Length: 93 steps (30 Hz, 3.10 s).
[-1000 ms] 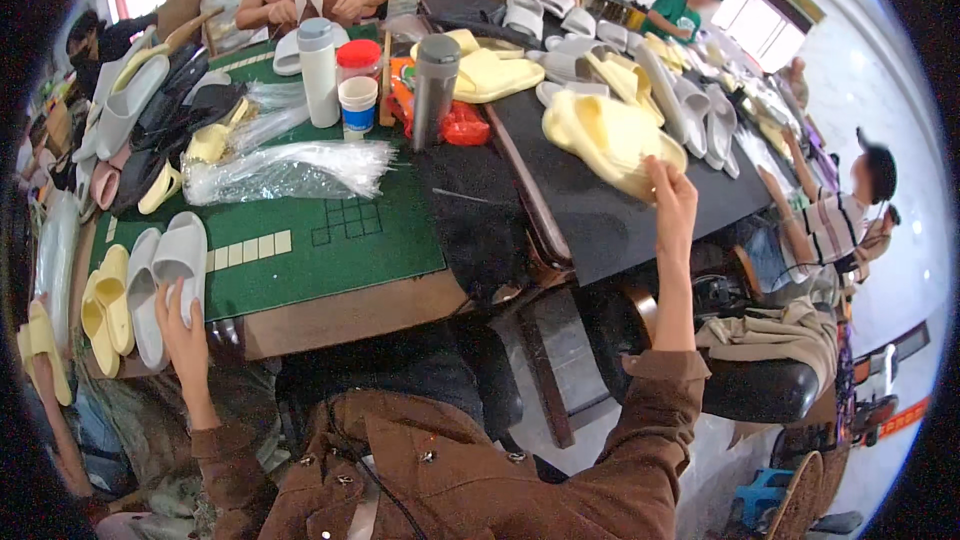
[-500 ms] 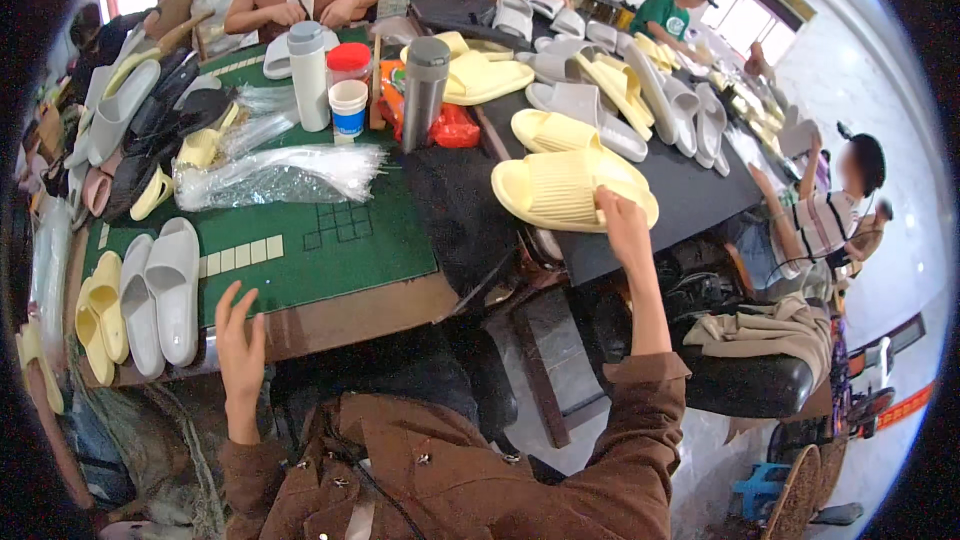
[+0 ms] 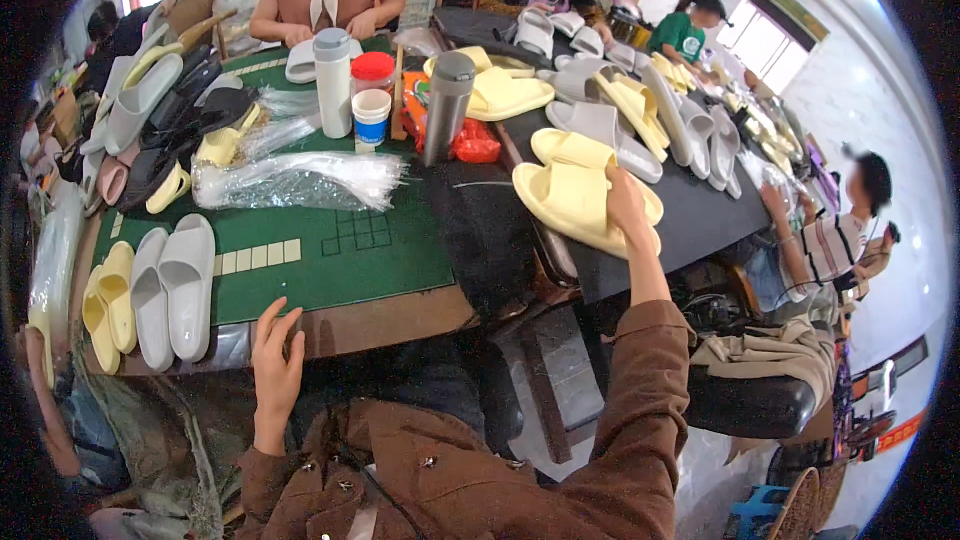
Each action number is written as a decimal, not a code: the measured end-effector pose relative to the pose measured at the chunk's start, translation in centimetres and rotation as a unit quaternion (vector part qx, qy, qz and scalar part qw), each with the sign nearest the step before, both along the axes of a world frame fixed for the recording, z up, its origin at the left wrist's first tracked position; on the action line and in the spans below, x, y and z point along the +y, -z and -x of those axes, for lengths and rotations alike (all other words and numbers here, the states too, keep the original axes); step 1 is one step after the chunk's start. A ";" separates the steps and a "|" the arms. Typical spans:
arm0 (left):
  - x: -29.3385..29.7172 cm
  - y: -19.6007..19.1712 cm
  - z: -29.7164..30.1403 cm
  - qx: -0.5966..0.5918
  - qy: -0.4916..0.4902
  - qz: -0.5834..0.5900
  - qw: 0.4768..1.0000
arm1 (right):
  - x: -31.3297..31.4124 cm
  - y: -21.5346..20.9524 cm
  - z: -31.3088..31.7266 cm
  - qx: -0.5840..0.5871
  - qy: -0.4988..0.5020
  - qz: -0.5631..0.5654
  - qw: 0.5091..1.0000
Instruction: The person assembles pairs of plastic slippers by hand at a workbench. They pick up individual slipper halves, align them, and press them together to form complete pairs. The person handles both yellow and white slippers, repeatedly picking up components and joining them before placing the finished pairs on the table.
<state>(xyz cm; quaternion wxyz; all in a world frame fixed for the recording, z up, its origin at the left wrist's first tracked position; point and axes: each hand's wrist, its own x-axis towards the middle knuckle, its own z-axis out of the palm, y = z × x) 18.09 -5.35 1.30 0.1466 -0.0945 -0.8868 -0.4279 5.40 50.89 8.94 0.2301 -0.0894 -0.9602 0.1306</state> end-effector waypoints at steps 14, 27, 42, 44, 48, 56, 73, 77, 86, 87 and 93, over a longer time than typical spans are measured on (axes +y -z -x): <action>0.2 0.7 -0.5 -0.015 0.006 -0.028 0.999 | -12.5 -3.4 -4.9 -0.094 -0.057 0.182 0.977; -1.0 0.5 -0.2 0.014 -0.028 -0.067 0.997 | -31.8 -0.8 -7.2 -0.161 -0.322 0.372 0.856; -1.4 0.1 -0.2 0.040 -0.053 -0.111 0.992 | -36.5 6.0 -4.0 -0.156 -0.281 0.429 0.844; -0.5 0.0 0.1 0.034 -0.017 -0.090 0.995 | -35.2 8.1 -3.5 -0.126 -0.313 0.392 0.856; -0.3 0.7 0.5 0.035 -0.001 -0.060 0.998 | -33.7 9.2 -4.0 -0.067 -0.361 0.378 0.850; 0.1 0.8 2.1 0.054 -0.022 0.034 0.998 | -30.3 3.4 -3.0 -0.015 -0.268 0.313 0.911; 0.0 2.5 5.6 0.040 -0.045 -0.060 0.996 | -30.7 6.5 -1.8 -0.088 -0.347 0.177 0.917; 0.4 2.3 4.6 0.025 -0.047 -0.072 0.996 | -30.3 6.0 -2.6 -0.084 -0.354 0.186 0.913; 1.1 2.7 3.8 0.064 -0.065 -0.050 0.995 | -28.1 6.4 -3.0 -0.141 -0.343 0.465 0.804; 1.0 2.9 3.9 0.067 -0.064 -0.049 0.995 | -28.1 6.3 -2.9 -0.116 -0.333 0.495 0.794; 0.9 3.2 3.9 0.071 -0.067 -0.054 0.994 | -27.9 5.5 -1.7 -0.052 -0.275 0.575 0.768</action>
